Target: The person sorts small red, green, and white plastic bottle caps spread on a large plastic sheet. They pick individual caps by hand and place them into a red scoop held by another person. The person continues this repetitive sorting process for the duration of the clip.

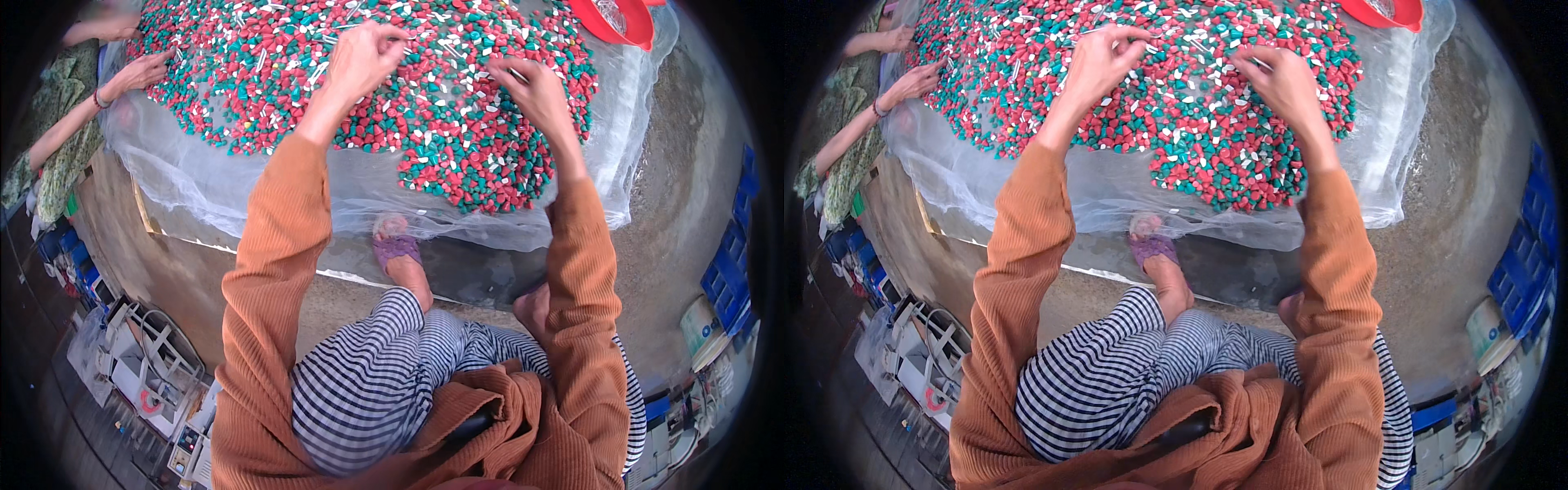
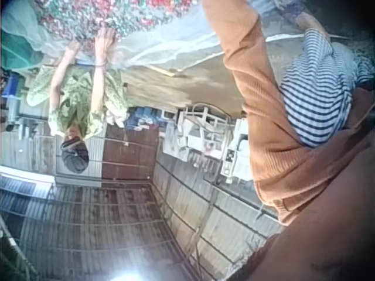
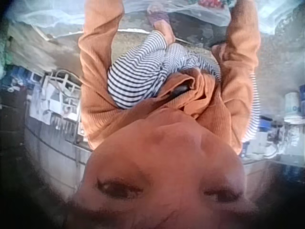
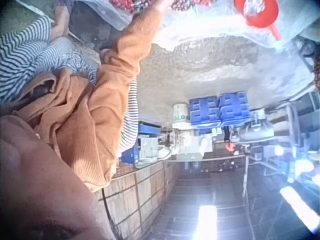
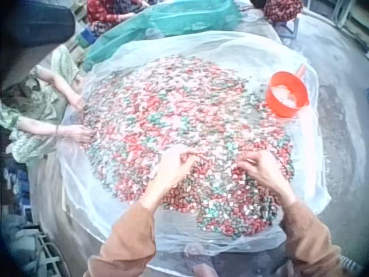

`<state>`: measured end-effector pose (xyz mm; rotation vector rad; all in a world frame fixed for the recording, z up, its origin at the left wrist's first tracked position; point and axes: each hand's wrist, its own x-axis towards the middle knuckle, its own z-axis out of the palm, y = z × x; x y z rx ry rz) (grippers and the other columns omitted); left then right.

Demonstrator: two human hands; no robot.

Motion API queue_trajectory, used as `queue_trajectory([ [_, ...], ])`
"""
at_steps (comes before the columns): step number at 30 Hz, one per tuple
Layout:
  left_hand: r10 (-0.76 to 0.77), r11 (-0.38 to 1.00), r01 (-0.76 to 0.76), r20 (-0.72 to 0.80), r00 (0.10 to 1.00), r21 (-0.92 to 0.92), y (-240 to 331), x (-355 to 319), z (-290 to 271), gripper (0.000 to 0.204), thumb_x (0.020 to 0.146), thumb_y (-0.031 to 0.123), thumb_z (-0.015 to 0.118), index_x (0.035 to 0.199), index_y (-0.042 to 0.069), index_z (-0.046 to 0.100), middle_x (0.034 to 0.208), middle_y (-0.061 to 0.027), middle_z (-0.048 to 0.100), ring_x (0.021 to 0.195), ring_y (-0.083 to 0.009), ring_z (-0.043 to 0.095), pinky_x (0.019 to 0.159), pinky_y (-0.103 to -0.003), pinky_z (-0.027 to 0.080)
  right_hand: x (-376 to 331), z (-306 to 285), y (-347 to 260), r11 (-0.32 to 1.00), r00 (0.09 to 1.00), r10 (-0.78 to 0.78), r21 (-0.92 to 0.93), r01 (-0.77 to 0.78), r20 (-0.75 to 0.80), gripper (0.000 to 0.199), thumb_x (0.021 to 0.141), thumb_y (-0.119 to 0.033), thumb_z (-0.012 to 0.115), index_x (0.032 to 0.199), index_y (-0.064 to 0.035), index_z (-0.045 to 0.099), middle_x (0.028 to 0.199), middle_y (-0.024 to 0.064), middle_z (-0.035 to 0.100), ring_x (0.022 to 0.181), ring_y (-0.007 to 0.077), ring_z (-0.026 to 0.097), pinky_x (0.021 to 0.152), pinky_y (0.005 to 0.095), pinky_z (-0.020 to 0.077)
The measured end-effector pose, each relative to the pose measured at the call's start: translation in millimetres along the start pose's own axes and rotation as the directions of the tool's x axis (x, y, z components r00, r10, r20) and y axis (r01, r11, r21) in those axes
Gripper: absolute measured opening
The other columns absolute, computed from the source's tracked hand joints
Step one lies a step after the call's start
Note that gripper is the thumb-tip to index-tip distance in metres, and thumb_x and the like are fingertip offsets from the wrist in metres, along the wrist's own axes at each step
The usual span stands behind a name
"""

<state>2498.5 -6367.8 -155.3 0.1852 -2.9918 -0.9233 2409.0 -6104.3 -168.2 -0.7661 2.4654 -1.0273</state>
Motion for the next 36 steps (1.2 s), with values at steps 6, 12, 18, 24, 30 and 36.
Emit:
queue_trajectory([
  [6, 0.026, 0.959, -0.018, -0.024, 0.999, 0.282, -3.0, 25.7, 33.4, 0.022, 0.081, 0.026, 0.068, 0.096, 0.009, 0.07, 0.09, -0.0156, 0.067, 0.082, -0.0331, 0.066, 0.074, -0.043, 0.052, 38.5, 48.7, -33.2, 0.921, 0.997, -0.01, -0.39, -0.018, -0.071, 0.021, 0.082, -0.03, 0.066, 0.093, -0.0135, 0.072, 0.083, 0.0127, 0.07, 0.081, 0.0303, 0.068, 0.071, 0.0445, 0.0542],
  [12, -0.158, 0.953, 0.268, 0.524, 0.837, -0.14, -9.2, -5.0, -7.6, 0.02, 0.079, 0.025, 0.073, 0.082, 0.006, 0.069, 0.08, -0.0037, 0.067, 0.075, -0.0209, 0.064, 0.068, -0.032, 0.048, 24.2, 22.5, -31.0, 0.975, 0.975, -0.009, -0.216, 0.059, 0.224, 0.022, 0.077, -0.034, 0.073, 0.091, -0.0175, 0.075, 0.084, 0.0102, 0.07, 0.081, 0.03, 0.067, 0.072, 0.0435, 0.0527],
  [18, 0.235, 0.236, 0.403, 0.454, 0.859, -0.884, -18.4, -31.5, -27.6, 0.037, 0.08, 0.023, 0.06, 0.11, 0.003, 0.057, 0.111, -0.0127, 0.056, 0.089, -0.017, 0.056, 0.072, -0.027, 0.045, 18.1, 27.8, -24.7, 0.954, 0.99, -0.12, -0.268, 0.134, 0.068, 0.021, 0.08, -0.03, 0.072, 0.094, -0.0143, 0.073, 0.074, 0.0096, 0.068, 0.073, 0.0286, 0.067, 0.066, 0.042, 0.0517],
  [24, 0.045, 0.111, 0.453, 0.46, 0.887, -0.884, -35.4, -19.4, -17.6, 0.03, 0.089, 0.027, 0.057, 0.109, 0.005, 0.059, 0.085, -0.0021, 0.052, 0.07, -0.0121, 0.05, 0.059, -0.025, 0.04, 10.6, 42.7, -26.1, 0.802, 0.948, -0.128, -0.532, 0.271, 0.291, 0.028, 0.077, -0.032, 0.073, 0.091, -0.0091, 0.068, 0.073, 0.0102, 0.066, 0.074, 0.0303, 0.066, 0.063, 0.0405, 0.0508],
  [30, -0.149, 0.986, 0.163, 0.249, 0.957, -0.035, 6.7, -15.3, 26.7, 0.032, 0.092, 0.03, 0.058, 0.123, 0.023, 0.063, 0.079, -0.0104, 0.067, 0.072, -0.0194, 0.064, 0.069, -0.034, 0.05, -20.4, 30.1, -12.9, 0.989, 0.966, -0.14, 0.068, 0.128, 0.217, 0.021, 0.086, -0.025, 0.067, 0.089, -0.0047, 0.065, 0.076, 0.0048, 0.065, 0.07, 0.0206, 0.064, 0.061, 0.0348, 0.0485],
  [36, 0.181, 0.964, 0.015, 0.698, 0.693, -0.265, 7.1, -46.3, 3.8, 0.028, 0.086, 0.023, 0.065, 0.112, 0.015, 0.07, 0.086, -0.0115, 0.071, 0.078, -0.0179, 0.068, 0.073, -0.032, 0.052, -31.3, -3.4, -6.3, 0.187, 0.921, -0.188, 0.933, -0.308, 0.342, 0.014, 0.095, -0.018, 0.051, 0.099, -0.0046, 0.054, 0.076, 0.0053, 0.057, 0.056, 0.0059, 0.051, 0.039, 0.0166, 0.0288],
])
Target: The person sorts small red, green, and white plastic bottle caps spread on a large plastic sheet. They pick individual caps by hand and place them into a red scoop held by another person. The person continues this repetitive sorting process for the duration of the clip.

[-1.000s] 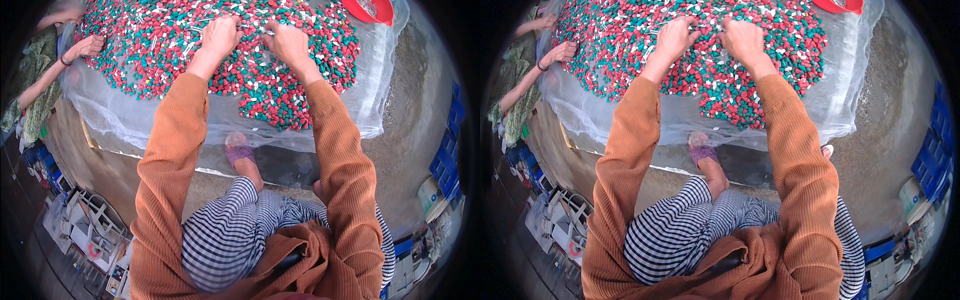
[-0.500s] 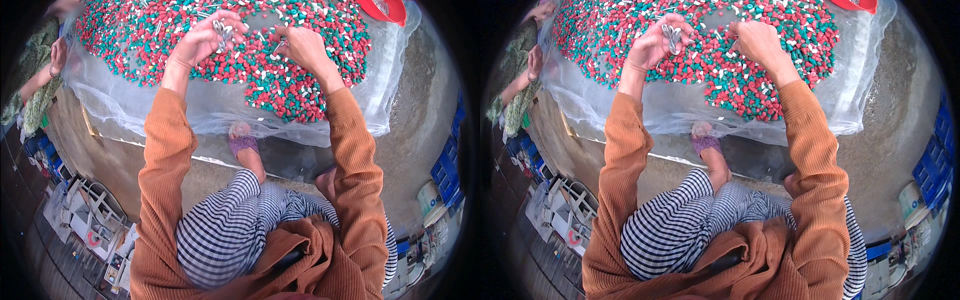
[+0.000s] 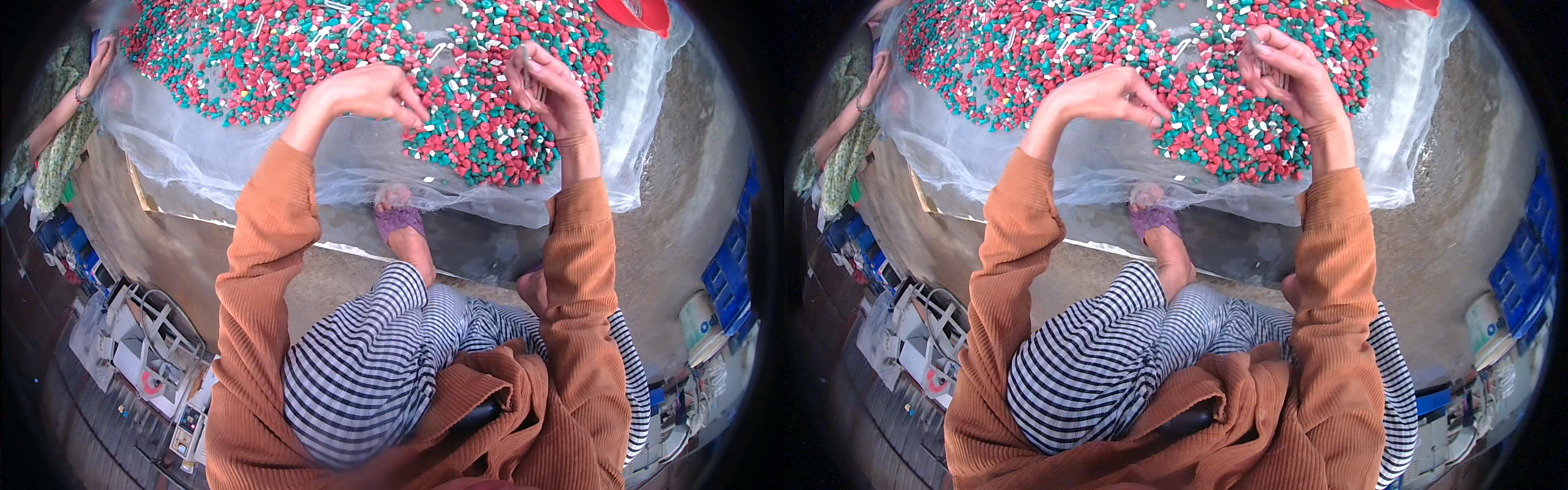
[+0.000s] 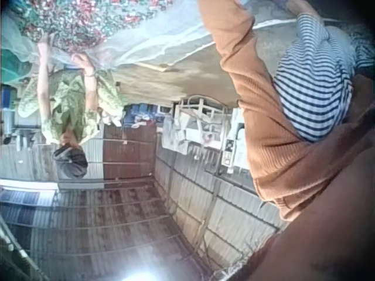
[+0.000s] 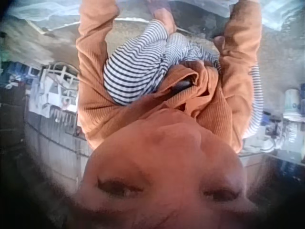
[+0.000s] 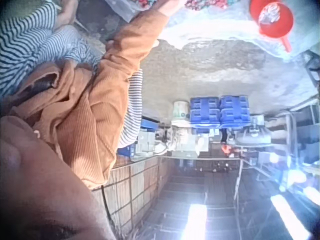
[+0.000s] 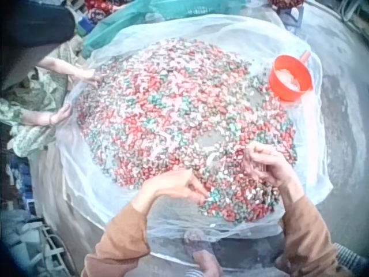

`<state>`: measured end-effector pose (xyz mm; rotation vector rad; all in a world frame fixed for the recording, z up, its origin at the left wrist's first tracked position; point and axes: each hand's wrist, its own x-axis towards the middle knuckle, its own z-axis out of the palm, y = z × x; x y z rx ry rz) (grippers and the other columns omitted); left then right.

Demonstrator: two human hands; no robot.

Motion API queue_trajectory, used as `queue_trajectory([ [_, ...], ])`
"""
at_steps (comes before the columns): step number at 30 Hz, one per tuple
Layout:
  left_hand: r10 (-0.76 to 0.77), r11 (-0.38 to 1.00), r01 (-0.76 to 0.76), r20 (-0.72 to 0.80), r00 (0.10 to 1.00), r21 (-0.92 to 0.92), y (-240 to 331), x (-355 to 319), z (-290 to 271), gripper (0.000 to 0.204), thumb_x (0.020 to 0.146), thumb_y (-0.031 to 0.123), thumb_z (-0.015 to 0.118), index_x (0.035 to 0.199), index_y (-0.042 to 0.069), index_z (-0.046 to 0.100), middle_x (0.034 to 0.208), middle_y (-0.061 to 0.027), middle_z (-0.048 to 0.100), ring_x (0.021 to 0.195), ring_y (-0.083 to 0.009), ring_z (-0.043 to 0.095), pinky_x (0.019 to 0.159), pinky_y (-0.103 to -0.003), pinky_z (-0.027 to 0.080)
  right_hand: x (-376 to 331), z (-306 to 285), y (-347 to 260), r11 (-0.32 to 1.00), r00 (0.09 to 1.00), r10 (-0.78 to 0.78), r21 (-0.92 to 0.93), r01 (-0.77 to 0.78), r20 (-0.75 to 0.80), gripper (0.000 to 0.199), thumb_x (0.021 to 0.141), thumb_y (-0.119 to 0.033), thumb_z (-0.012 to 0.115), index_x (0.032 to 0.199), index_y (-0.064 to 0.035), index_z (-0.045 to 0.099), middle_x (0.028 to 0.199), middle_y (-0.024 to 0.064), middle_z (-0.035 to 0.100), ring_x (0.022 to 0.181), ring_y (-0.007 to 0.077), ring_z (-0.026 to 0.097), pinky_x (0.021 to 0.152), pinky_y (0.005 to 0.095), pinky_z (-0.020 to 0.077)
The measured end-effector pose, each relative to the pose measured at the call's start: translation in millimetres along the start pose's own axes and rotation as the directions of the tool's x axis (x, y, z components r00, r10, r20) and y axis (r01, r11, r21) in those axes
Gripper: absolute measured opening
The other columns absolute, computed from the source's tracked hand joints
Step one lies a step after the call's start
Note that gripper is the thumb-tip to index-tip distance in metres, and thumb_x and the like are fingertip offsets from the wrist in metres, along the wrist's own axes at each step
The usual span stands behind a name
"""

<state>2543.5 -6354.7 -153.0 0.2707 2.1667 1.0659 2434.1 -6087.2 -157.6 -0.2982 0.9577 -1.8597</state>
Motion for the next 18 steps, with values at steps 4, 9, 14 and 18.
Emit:
queue_trajectory([
  [4, -0.186, 0.977, 0.212, -0.378, 0.907, 0.027, 8.0, 6.0, -6.6, 0.025, 0.083, 0.027, 0.068, 0.1, 0.011, 0.074, 0.082, -0.0091, 0.072, 0.075, -0.0173, 0.068, 0.07, -0.033, 0.053, 8.3, 5.5, 1.3, 0.987, 0.99, -0.128, 0.104, 0.122, 0.05, 0.018, 0.094, -0.019, 0.05, 0.101, -0.0033, 0.054, 0.069, 0.0027, 0.049, 0.05, 0.0049, 0.041, 0.039, 0.017, 0.0265],
  [9, 0.008, 0.834, 0.36, -0.662, 0.749, 0.418, 16.9, 54.8, 18.9, 0.026, 0.08, 0.033, 0.07, 0.095, 0.011, 0.07, 0.075, -0.0128, 0.068, 0.077, -0.0325, 0.067, 0.068, -0.044, 0.053, 18.9, 18.3, 10.3, 0.997, 0.972, 0.049, 0.07, -0.034, -0.23, 0.019, 0.096, -0.022, 0.053, 0.093, -0.004, 0.057, 0.057, -0.0096, 0.034, 0.044, 0.0001, 0.026, 0.038, 0.0173, 0.0183],
  [14, -0.127, 0.822, 0.406, -0.567, 0.814, 0.398, 11.5, 60.4, 16.9, 0.025, 0.077, 0.028, 0.07, 0.093, 0.009, 0.065, 0.083, -0.0134, 0.068, 0.079, -0.0337, 0.066, 0.068, -0.045, 0.052, 7.1, 38.3, 17.1, 0.977, 0.906, 0.152, -0.079, -0.199, -0.396, 0.022, 0.094, -0.028, 0.06, 0.083, -0.0094, 0.059, 0.054, -0.0111, 0.033, 0.042, -0.0002, 0.024, 0.038, 0.0191, 0.0154],
  [18, -0.032, 0.929, 0.275, -0.685, 0.727, 0.248, 31.3, 34.5, 8.5, 0.023, 0.075, 0.026, 0.07, 0.086, 0.007, 0.062, 0.071, -0.0104, 0.064, 0.071, -0.029, 0.065, 0.062, -0.041, 0.05, 2.2, 42.4, 34.6, 0.947, 0.782, 0.31, 0.103, -0.305, -0.54, 0.025, 0.097, -0.031, 0.056, 0.092, -0.0069, 0.059, 0.057, -0.0107, 0.036, 0.042, 0.0002, 0.026, 0.037, 0.0187, 0.0155],
])
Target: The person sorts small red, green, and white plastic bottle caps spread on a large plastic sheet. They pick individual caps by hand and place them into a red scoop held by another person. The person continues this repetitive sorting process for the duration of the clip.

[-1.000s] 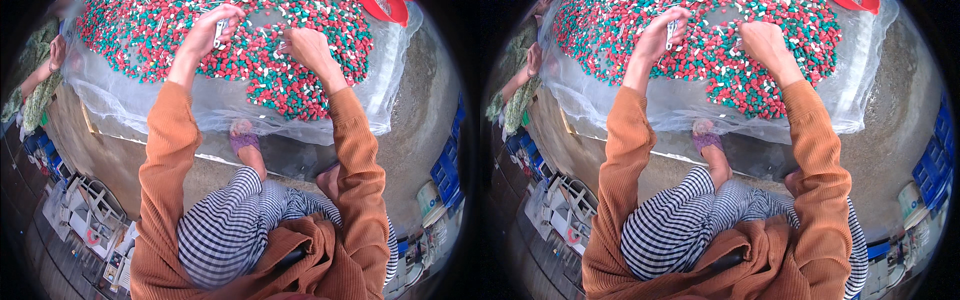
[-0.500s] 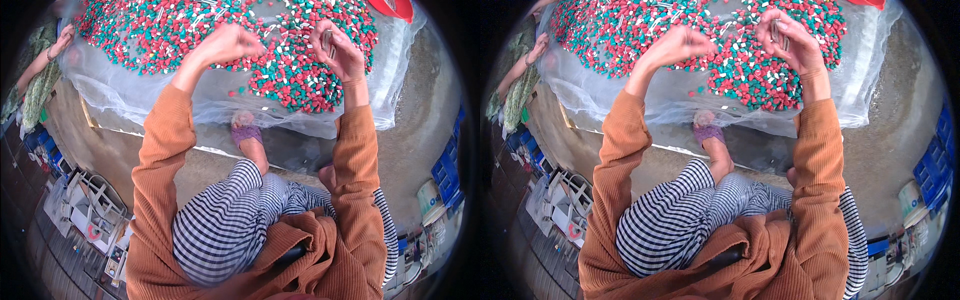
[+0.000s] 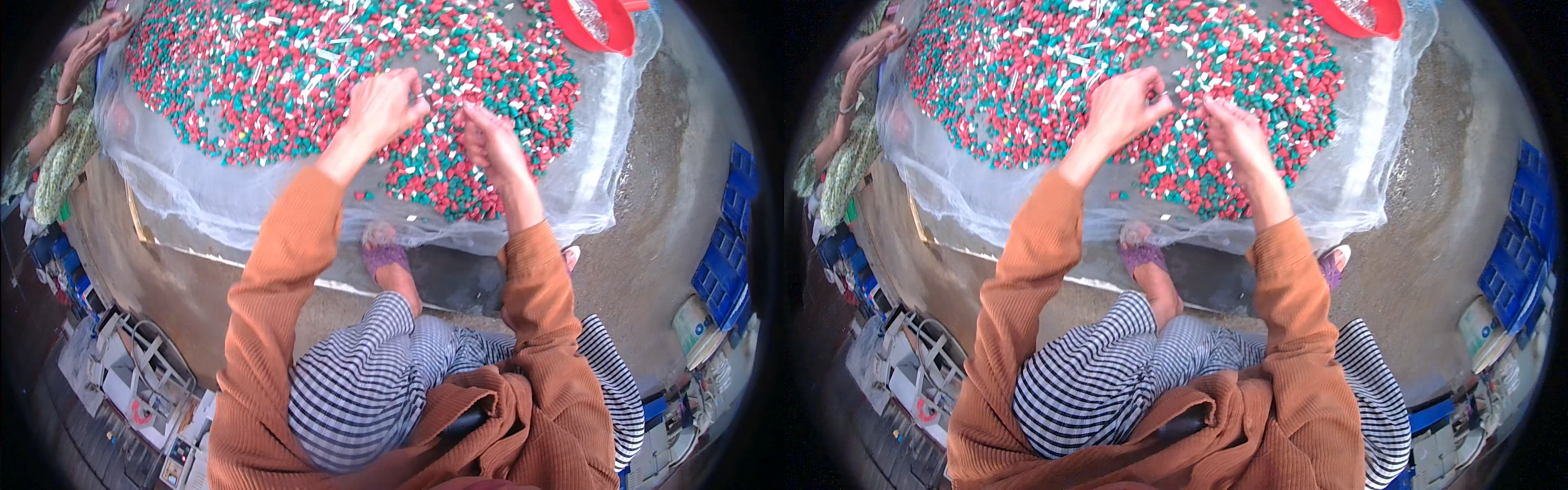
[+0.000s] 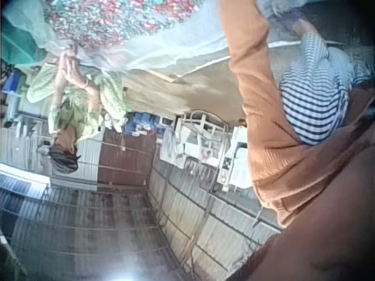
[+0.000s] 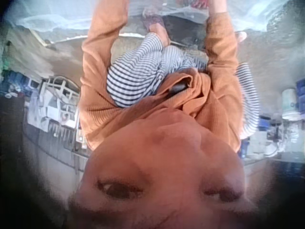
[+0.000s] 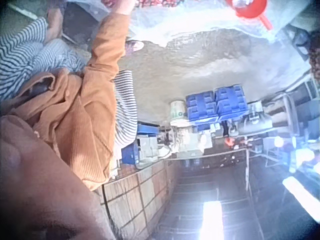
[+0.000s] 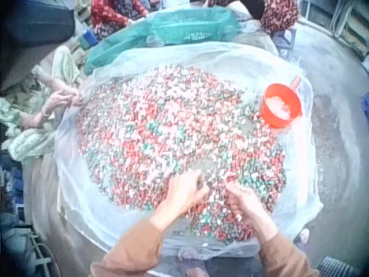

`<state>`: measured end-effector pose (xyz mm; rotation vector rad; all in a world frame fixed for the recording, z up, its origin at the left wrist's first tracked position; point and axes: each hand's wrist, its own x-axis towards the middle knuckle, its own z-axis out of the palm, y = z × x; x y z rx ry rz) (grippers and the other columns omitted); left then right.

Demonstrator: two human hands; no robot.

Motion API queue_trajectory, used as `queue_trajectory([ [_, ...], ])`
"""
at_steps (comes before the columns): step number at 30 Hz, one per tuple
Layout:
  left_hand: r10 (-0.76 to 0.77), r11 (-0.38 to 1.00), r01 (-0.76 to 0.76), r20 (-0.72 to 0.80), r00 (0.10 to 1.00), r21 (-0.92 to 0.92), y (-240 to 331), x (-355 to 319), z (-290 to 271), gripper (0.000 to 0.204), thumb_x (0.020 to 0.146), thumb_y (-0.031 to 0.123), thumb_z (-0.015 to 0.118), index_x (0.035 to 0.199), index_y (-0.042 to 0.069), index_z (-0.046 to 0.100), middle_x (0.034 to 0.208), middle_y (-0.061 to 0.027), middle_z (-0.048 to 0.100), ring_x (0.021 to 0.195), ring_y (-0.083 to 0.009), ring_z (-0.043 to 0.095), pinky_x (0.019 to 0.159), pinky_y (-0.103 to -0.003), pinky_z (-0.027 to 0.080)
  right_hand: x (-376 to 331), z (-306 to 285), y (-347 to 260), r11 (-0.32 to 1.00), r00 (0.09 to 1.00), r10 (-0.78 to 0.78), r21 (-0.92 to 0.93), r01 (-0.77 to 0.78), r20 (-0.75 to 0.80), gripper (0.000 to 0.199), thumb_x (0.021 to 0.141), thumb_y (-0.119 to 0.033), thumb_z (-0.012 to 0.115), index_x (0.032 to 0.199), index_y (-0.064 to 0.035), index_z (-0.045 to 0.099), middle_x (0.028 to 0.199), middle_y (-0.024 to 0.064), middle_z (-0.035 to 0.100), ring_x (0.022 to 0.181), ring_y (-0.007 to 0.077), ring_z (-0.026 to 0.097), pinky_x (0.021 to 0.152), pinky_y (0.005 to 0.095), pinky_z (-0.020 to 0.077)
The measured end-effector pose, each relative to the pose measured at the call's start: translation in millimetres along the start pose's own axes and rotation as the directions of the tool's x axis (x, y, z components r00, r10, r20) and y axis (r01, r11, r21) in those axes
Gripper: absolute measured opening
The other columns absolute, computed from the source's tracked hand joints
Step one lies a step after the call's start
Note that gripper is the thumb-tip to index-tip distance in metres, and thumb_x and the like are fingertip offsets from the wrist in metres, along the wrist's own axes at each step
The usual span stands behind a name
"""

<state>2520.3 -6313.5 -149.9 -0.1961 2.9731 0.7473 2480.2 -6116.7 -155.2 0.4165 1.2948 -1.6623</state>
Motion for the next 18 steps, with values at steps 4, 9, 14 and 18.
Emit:
queue_trajectory([
  [4, 0.106, 0.895, -0.099, -0.008, 0.994, -0.436, 48.2, -12.8, -30.0, 0.019, 0.074, 0.018, 0.066, 0.085, 0.005, 0.057, 0.07, -0.007, 0.058, 0.061, -0.0135, 0.06, 0.054, -0.033, 0.047, -5.3, 12.3, 8.5, 0.909, 0.99, 0.011, 0.41, -0.067, 0.137, 0.05, 0.097, -0.053, 0.043, 0.109, -0.0074, 0.059, 0.078, -0.0004, 0.056, 0.067, 0.0123, 0.055, 0.056, 0.0271, 0.0445],
  [9, 0.316, 0.873, -0.273, 0.043, 0.948, -0.405, 70.1, -29.3, -28.7, 0.025, 0.073, 0.006, 0.063, 0.098, 0.005, 0.06, 0.116, -0.0112, 0.058, 0.111, -0.0309, 0.057, 0.091, -0.04, 0.05, -9.1, 36.5, 16.7, 0.707, 0.991, -0.08, 0.707, -0.02, 0.108, 0.048, 0.097, -0.053, 0.042, 0.108, -0.0089, 0.058, 0.098, 0.0055, 0.062, 0.092, 0.0202, 0.063, 0.077, 0.0348, 0.0534],
  [14, 0.267, 0.87, -0.316, -0.177, 0.947, -0.378, 61.3, -29.5, -64.0, 0.024, 0.078, 0.001, 0.06, 0.101, 0.007, 0.066, 0.115, -0.0102, 0.063, 0.105, -0.0281, 0.062, 0.088, -0.037, 0.051, 15.9, -20.1, -57.3, 0.738, 0.97, -0.235, 0.638, 0.221, -0.065, 0.025, 0.097, -0.035, 0.052, 0.092, -0.0112, 0.058, 0.081, 0.0, 0.061, 0.067, 0.0138, 0.059, 0.051, 0.029, 0.0478],
  [18, 0.027, 0.957, -0.102, -0.266, 0.964, -0.272, 8.2, -37.2, -77.2, 0.021, 0.079, 0.001, 0.06, 0.099, 0.005, 0.068, 0.109, -0.0104, 0.066, 0.099, -0.0259, 0.064, 0.085, -0.034, 0.051, 43.2, -110.3, -205.0, 0.703, 0.653, -0.694, -0.088, 0.706, -0.302, 0.032, 0.096, -0.038, 0.052, 0.1, -0.0075, 0.06, 0.086, 0.0055, 0.064, 0.074, 0.0124, 0.06, 0.064, 0.0264, 0.0477],
])
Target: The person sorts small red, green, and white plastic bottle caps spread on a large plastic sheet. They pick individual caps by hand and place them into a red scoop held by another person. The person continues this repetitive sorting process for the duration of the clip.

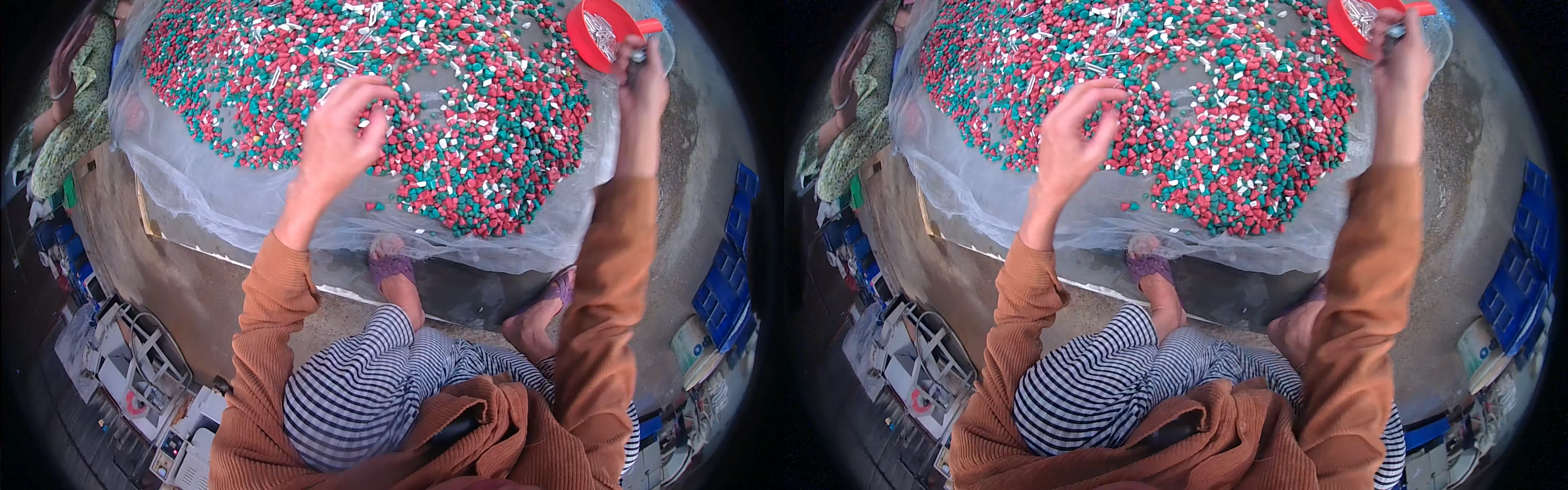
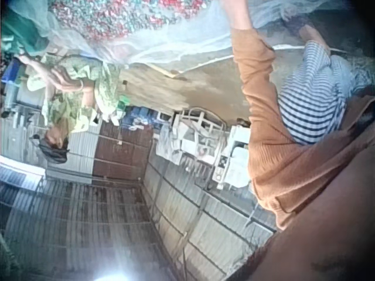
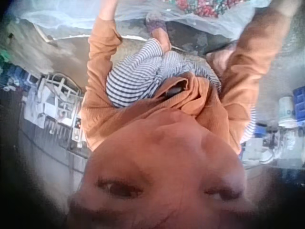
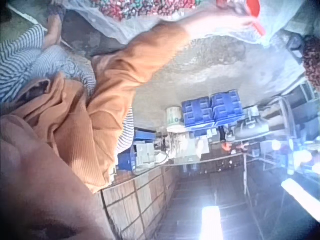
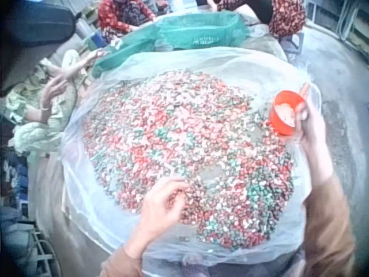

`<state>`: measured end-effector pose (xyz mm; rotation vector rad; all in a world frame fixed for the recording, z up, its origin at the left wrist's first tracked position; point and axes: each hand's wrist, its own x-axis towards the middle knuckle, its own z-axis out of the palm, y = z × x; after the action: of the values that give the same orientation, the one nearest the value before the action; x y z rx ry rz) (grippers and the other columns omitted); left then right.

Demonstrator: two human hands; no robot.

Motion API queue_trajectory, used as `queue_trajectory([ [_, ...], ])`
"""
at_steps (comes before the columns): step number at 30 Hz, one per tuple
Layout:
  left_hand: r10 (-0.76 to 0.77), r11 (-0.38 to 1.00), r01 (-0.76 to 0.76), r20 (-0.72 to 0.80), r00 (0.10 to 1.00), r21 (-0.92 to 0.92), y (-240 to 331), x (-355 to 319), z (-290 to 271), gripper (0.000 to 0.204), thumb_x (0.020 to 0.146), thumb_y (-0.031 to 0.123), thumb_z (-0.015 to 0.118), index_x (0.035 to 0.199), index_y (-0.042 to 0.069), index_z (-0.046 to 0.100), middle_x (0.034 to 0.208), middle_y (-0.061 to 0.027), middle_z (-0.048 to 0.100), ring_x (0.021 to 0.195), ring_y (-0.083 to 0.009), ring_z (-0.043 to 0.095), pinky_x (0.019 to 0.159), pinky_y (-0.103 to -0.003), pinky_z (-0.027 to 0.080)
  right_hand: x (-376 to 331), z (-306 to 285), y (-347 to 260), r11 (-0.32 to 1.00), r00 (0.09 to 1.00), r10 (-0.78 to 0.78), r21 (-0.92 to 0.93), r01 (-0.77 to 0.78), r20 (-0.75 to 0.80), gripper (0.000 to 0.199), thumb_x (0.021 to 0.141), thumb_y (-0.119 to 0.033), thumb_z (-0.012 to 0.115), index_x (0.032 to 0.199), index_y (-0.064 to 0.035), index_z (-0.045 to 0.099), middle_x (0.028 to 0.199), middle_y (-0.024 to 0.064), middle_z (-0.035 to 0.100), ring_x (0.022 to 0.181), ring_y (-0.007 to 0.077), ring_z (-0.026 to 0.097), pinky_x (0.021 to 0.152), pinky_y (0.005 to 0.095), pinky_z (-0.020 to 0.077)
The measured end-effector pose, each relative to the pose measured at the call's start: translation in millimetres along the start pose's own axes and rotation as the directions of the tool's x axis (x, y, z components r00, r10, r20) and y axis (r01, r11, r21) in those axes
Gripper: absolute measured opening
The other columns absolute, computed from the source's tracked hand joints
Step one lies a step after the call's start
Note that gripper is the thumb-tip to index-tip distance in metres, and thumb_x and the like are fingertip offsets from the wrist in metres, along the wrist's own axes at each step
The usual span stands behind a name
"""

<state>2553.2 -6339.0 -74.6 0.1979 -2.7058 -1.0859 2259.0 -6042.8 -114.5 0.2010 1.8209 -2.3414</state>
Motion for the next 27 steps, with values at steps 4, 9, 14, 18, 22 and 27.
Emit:
queue_trajectory([
  [4, -0.125, 0.954, 0.143, -0.084, 0.989, 0.262, -44.1, -9.3, -20.9, 0.024, 0.081, 0.01, 0.064, 0.104, 0.007, 0.067, 0.113, -0.0097, 0.065, 0.106, -0.0261, 0.062, 0.09, -0.036, 0.048, 44.8, -17.0, -31.6, 0.54, 0.934, -0.336, -0.788, 0.295, 0.12, 0.069, 0.087, -0.053, 0.061, 0.134, -0.0032, 0.052, 0.126, 0.0178, 0.058, 0.114, 0.0214, 0.057, 0.097, 0.0333, 0.0422],
  [9, -0.268, 0.79, 0.308, -0.154, 0.951, 0.53, -113.8, -35.7, 12.2, 0.073, 0.082, 0.054, 0.063, 0.142, 0.017, 0.042, 0.152, -0.0247, 0.022, 0.141, -0.0455, 0.012, 0.112, -0.059, 0.015, -26.3, 0.6, -7.8, 0.585, 0.914, -0.389, -0.735, 0.342, 0.115, 0.049, 0.086, -0.039, 0.067, 0.12, -0.0036, 0.062, 0.116, 0.0151, 0.064, 0.106, 0.0225, 0.061, 0.096, 0.0352, 0.0434],
  [14, -0.229, 0.881, 0.155, 0.117, 0.966, 0.447, -56.8, -42.8, 121.9, 0.086, 0.087, 0.066, 0.047, 0.152, 0.019, 0.016, 0.156, -0.0242, -0.004, 0.139, -0.0542, -0.006, 0.103, -0.075, 0.001, -87.5, -18.0, 45.2, 0.742, 0.981, -0.193, -0.651, 0.158, 0.019, 0.059, 0.082, -0.039, 0.073, 0.128, -0.0052, 0.059, 0.131, 0.0182, 0.056, 0.124, 0.0261, 0.05, 0.103, 0.0358, 0.037],
  [18, -0.113, 0.976, 0.014, 0.451, 0.885, 0.218, 15.7, -88.8, 137.9, 0.075, 0.089, 0.055, 0.053, 0.15, 0.023, 0.024, 0.157, -0.0216, -0.003, 0.14, -0.0534, -0.006, 0.104, -0.074, 0.007, -137.3, 22.9, 59.1, 0.676, 0.986, -0.122, -0.719, 0.164, 0.111, 0.049, 0.084, -0.032, 0.072, 0.123, -0.0041, 0.062, 0.121, 0.0162, 0.061, 0.115, 0.0237, 0.055, 0.097, 0.0334, 0.0412],
  [22, 0.022, 0.997, -0.073, 0.737, 0.676, 0.038, 59.4, -102.4, 104.7, 0.05, 0.083, 0.024, 0.066, 0.132, 0.018, 0.054, 0.151, -0.011, 0.033, 0.141, -0.0441, 0.019, 0.101, -0.068, 0.031, -148.3, 32.9, 76.3, 0.41, 0.864, -0.343, -0.769, 0.49, 0.368, 0.037, 0.081, -0.026, 0.073, 0.112, -0.0071, 0.067, 0.116, 0.0144, 0.063, 0.108, 0.0291, 0.059, 0.096, 0.037, 0.0425],
  [27, -0.062, 0.99, 0.03, 0.237, 0.969, 0.137, -17.5, -43.6, 71.0, 0.019, 0.079, 0.004, 0.062, 0.096, 0.006, 0.069, 0.096, -0.0102, 0.064, 0.089, -0.0292, 0.063, 0.082, -0.041, 0.051, -161.7, 83.0, 114.0, 0.535, 0.818, -0.148, -0.651, 0.539, 0.556, 0.021, 0.08, -0.018, 0.071, 0.098, -0.0087, 0.07, 0.096, 0.0105, 0.066, 0.098, 0.0288, 0.061, 0.082, 0.038, 0.0503],
])
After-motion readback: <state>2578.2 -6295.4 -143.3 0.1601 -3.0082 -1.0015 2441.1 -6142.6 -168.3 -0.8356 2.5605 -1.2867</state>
